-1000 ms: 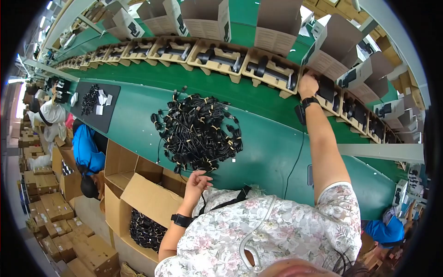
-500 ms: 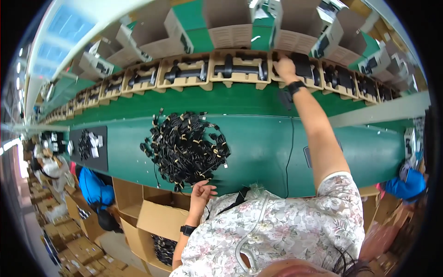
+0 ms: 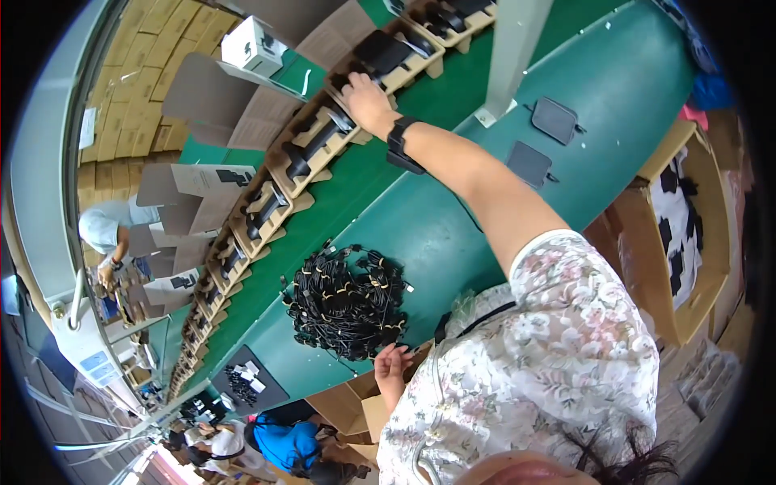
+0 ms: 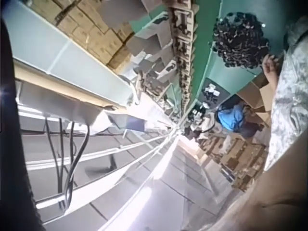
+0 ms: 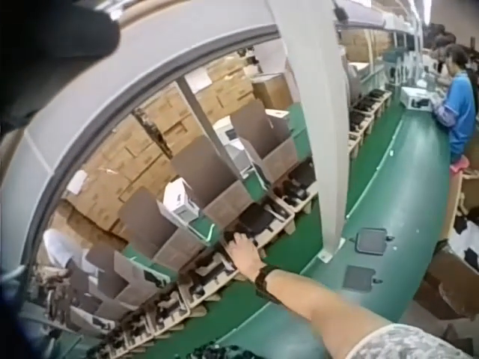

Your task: The person picks up a cable and a base from the table, places them into a cardboard tray, and repeats this process several times. They then move to a large box, remove newspaper, and sort through numerous bases by hand.

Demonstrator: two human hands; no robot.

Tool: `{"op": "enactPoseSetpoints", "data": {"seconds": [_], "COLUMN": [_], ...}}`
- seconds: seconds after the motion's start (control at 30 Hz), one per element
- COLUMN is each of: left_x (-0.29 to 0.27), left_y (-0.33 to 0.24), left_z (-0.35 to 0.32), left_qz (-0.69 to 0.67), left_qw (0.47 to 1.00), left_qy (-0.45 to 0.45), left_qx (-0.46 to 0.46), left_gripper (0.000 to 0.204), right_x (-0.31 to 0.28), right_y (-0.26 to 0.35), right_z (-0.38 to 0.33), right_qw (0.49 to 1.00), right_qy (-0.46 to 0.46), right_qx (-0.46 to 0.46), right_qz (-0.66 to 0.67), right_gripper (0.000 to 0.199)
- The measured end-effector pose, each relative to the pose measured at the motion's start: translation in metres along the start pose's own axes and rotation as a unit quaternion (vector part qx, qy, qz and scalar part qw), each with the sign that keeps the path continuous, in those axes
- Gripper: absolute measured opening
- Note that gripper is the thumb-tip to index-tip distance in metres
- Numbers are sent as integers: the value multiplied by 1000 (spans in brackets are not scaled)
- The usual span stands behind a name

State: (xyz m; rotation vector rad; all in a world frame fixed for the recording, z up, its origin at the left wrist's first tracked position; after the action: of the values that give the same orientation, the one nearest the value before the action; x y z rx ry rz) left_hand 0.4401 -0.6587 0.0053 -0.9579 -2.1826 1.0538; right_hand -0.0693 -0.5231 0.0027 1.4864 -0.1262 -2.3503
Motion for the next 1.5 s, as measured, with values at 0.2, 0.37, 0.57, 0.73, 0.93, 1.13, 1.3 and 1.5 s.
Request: {"op": "enactPoseSetpoints", "data": {"seconds": [0.2,0.37,0.57,0.73,0.93,1.13,1.3,1.5], "left_x": [20,38,69,70,39,36,16,-4], "left_y": [-17,-22,-34,-32,-18,-8,2,21], "left_z": [13,36,44,50,50,29,5,-16], "left_qz": [17,90,120,104,55,-1,-41,-119], "left_qw": [997,987,977,979,989,995,999,990], "left_qy": [71,131,172,174,137,100,18,-65], "left_qx": [-28,-29,-32,-23,3,-3,17,41], "left_gripper": [21,23,20,19,18,18,18,17], "right_x": [-79,-119,-101,-87,-67,-63,-33,31], "right_y": [-36,-143,-173,-192,-160,-68,3,36], "right_z": [-133,-224,-257,-250,-214,-113,-27,38], "right_qw": [993,982,940,945,928,977,949,977], "right_qy": [-57,80,238,261,279,180,115,123], "right_qx": [-71,126,125,31,-116,-117,-11,-31], "right_qz": [72,-120,-211,-194,-217,10,294,174], "right_gripper": [35,71,81,69,31,14,19,27]}}
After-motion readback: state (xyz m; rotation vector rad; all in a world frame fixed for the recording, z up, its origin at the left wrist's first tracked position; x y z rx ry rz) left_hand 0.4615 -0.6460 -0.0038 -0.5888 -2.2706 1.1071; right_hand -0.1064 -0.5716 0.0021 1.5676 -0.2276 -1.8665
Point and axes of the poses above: each hand's wrist, its own z-axis towards the middle knuckle, its own x-axis out of the palm, y = z × x, the point moved 3 cm from there along z, towards the middle knuckle, and after that the axes turned 15 degrees about -z, right-handed, at the moved point
